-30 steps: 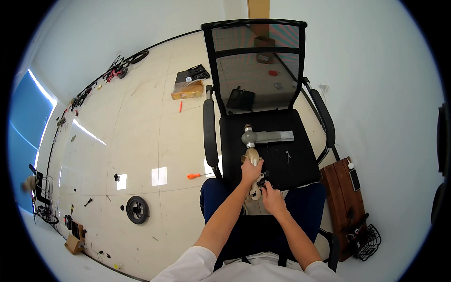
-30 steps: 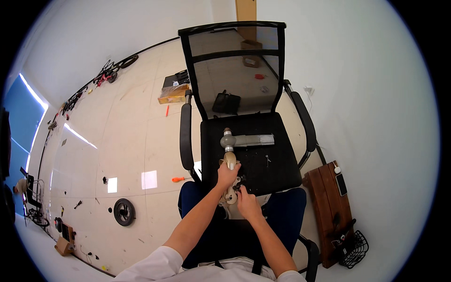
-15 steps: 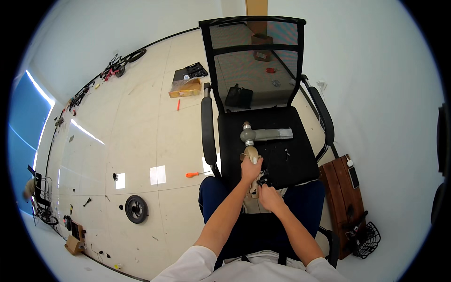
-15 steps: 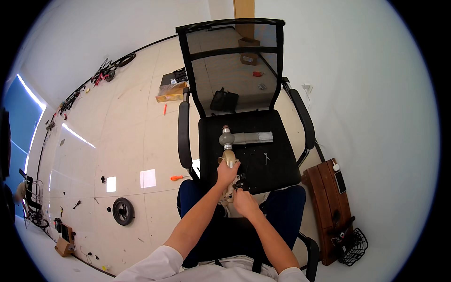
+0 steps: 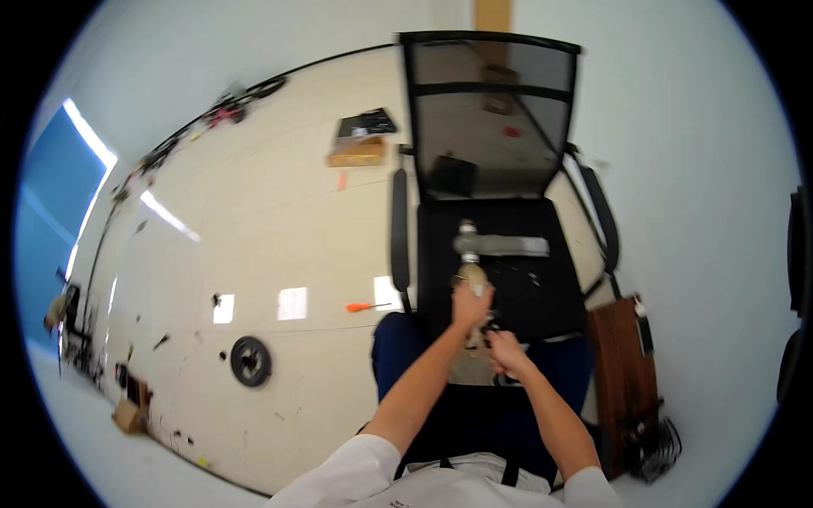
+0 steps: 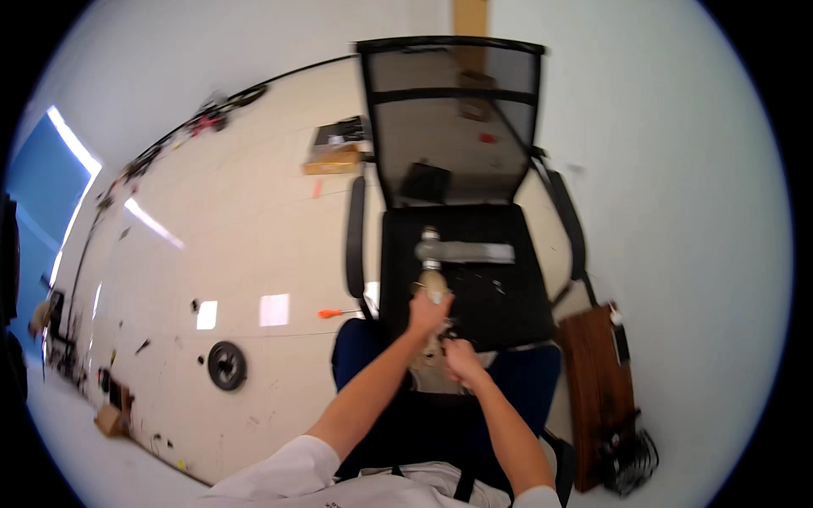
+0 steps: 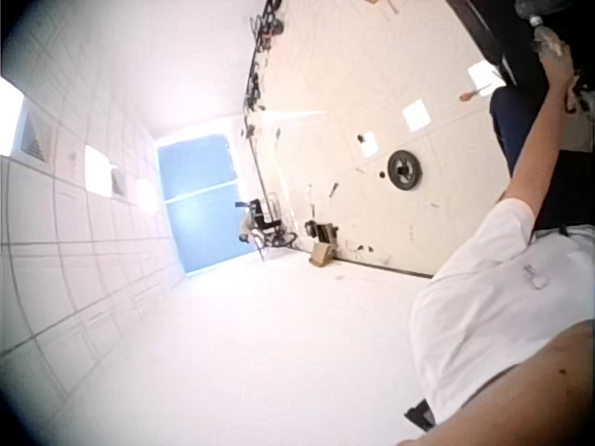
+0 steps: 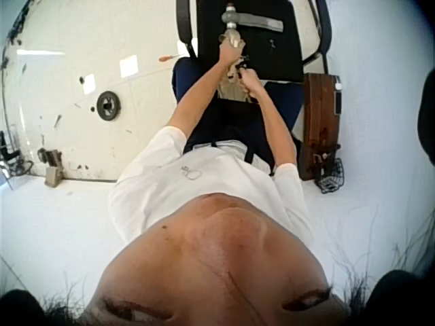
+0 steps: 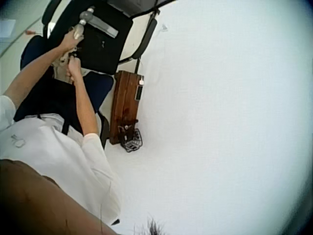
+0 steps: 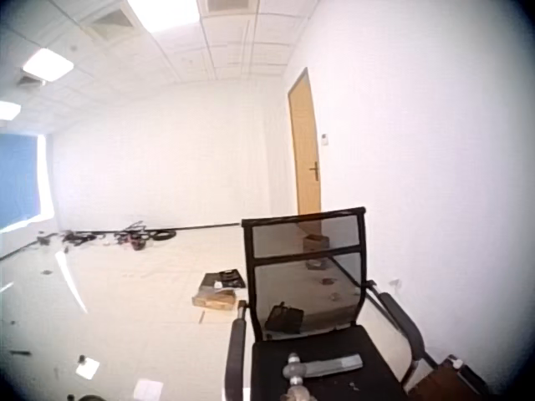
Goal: The person assembles a mechanical component by hand, inserting small parts and tightening them. The person rotates the object to access different sides and continues to fit pieces together.
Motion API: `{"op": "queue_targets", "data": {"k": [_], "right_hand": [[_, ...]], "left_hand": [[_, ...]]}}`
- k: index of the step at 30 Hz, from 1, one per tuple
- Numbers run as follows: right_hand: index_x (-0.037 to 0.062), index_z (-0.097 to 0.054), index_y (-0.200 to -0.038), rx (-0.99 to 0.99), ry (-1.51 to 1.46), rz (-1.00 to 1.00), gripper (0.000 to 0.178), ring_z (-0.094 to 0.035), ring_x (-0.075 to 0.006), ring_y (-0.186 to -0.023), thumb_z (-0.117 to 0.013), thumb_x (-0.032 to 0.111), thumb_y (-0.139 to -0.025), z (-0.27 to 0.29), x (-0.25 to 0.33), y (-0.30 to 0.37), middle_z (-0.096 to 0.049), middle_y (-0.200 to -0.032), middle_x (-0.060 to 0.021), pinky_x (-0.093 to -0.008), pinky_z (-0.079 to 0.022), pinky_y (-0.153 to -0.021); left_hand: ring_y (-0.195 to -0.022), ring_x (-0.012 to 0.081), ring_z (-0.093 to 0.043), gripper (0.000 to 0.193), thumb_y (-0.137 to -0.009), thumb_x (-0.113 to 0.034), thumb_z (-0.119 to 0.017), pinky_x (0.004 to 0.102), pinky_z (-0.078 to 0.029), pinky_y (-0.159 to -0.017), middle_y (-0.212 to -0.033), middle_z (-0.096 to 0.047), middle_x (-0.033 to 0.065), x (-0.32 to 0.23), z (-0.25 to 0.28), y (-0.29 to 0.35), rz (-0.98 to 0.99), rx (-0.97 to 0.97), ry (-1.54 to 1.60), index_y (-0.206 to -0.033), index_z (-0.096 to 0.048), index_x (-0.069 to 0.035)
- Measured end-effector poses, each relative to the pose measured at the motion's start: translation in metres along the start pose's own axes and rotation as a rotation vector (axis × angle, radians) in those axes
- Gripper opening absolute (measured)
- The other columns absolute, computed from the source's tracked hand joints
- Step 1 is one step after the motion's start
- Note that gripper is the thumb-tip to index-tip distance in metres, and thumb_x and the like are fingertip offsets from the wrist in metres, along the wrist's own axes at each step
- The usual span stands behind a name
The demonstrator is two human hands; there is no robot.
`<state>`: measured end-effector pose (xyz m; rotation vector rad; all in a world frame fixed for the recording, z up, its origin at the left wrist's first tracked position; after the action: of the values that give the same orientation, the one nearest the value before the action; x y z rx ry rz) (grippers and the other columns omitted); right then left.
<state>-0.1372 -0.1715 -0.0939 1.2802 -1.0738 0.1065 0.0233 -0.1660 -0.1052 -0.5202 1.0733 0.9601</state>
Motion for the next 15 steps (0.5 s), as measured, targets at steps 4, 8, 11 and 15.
{"op": "queue_targets", "data": {"k": [4, 8, 11, 15], "right_hand": [[0.0104, -0.044, -0.079, -0.058, 0.05, 0.023, 0.03, -0.03, -0.012, -0.035, -0.043, 0.03, -0.102, -0.003, -0.008, 0.001, -0.029, -0.05, 0.0019, -0.0306, -0.023, -0.033], [0.0049, -0.047, -0.078, -0.124, 0.402, 0.184, 0.034, -0.04, -0.0179, -0.037, -0.041, 0.028, -0.102, 0.008, 0.001, 0.002, -0.039, -0.052, -0.0041, -0.0349, -0.029, -0.035], [-0.004, -0.051, -0.076, -0.195, 0.923, 0.78, 0.04, -0.056, -0.0336, -0.053, -0.041, 0.025, -0.102, 0.02, 0.001, -0.017, -0.05, -0.059, -0.0191, -0.0457, -0.04, -0.049], [-0.01, -0.053, -0.081, -0.168, 1.177, 0.555, 0.04, -0.053, -0.0406, -0.06, -0.042, 0.021, -0.103, -0.004, 0.017, 0.003, -0.05, -0.063, -0.0234, -0.0484, -0.04, -0.057]], "left_hand": [[-0.085, 0.042, -0.067, 0.038, -0.082, -0.03, -0.071, 0.0474, -0.054, -0.074, -0.089, -0.067, 0.0252, 0.02, -0.002, 0.001, -0.097, -0.023, -0.102, -0.094, -0.06, 0.005], [-0.095, 0.0436, -0.064, 0.043, -0.083, -0.031, -0.067, 0.0488, -0.051, -0.084, -0.098, -0.066, 0.0285, 0.011, -0.011, 0.004, -0.017, -0.001, 0.071, -0.106, -0.059, 0.005], [-0.091, 0.0429, -0.065, 0.04, -0.082, -0.028, -0.07, 0.0469, -0.052, -0.081, -0.093, -0.066, 0.0265, 0.019, -0.014, 0.002, -0.057, -0.033, 0.031, -0.102, -0.058, 0.005], [-0.097, 0.0397, -0.064, 0.044, -0.084, -0.03, -0.068, 0.0446, -0.05, -0.085, -0.099, -0.064, 0.0267, 0.021, -0.018, -0.003, 0.029, 0.123, 0.058, -0.104, -0.057, 0.008]]}}
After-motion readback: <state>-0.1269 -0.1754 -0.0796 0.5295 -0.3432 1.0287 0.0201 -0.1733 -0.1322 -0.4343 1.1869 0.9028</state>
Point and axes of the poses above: each hand's wrist, its own y-axis away from the middle knuckle, its own z-axis out of the back of the hand, x = y × z, the point moved 6 cm from there along -y, towards the middle knuckle
